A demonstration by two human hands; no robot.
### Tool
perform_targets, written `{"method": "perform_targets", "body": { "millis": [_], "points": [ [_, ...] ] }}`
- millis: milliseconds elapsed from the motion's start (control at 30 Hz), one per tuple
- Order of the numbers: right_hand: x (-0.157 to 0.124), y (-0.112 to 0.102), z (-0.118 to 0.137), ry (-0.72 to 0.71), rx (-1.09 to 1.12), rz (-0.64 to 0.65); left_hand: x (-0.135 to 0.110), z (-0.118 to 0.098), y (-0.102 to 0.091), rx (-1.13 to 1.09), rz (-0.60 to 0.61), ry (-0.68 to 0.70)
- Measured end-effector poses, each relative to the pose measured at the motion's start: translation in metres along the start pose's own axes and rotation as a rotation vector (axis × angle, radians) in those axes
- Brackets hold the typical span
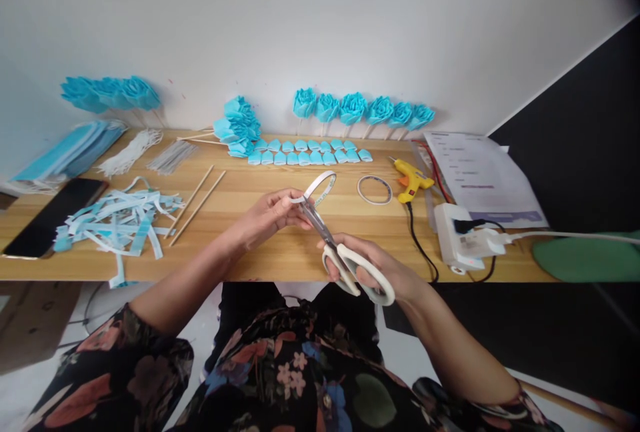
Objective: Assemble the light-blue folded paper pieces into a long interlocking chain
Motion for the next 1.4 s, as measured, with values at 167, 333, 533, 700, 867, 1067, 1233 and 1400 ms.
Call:
{"method": "perform_targets", "body": {
  "millis": [167, 333, 533, 700, 867, 1067, 1233, 1400],
  "points": [
    [0.003, 0.0, 0.001, -0.044, 0.011, 0.012, -0.003, 0.002, 0.003, 0.121, 0.033, 0.028],
    [0.005, -0.003, -0.005, -0.069, 0.039, 0.029, -0.005, -0.004, 0.005, 0.259, 0.088, 0.1],
    [0.006, -0.002, -0.007, -0.132, 0.08, 0.028, -0.004, -0.01, 0.01, 0.299, 0.161, 0.141],
    [0.006, -0.002, -0.01, -0.119, 0.149, 0.01, -0.003, -0.011, 0.012, 0.326, 0.149, 0.105],
    [0.002, -0.004, -0.016, -0.094, 0.202, -0.04, -0.004, -0.015, 0.015, 0.357, 0.138, 0.067],
    [-0.001, -0.007, -0.013, -0.063, 0.247, -0.164, -0.006, -0.015, 0.009, 0.397, 0.086, -0.03],
    [-0.001, -0.004, -0.011, -0.019, 0.209, -0.183, 0.006, -0.015, -0.001, 0.597, -0.02, -0.029],
    [-0.008, 0.008, -0.007, -0.015, 0.039, -0.203, 0.053, -0.009, 0.006, 0.975, -0.091, 0.11]
  ]
}}
Point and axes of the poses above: each hand's wrist, its own x-axis towards the middle knuckle, its own y-axis out of the palm, z = x × y, the point moved 4 cm from there along x, towards the middle knuckle, and after that the axes turned 5 degrees about x, right-handed, at the moved point
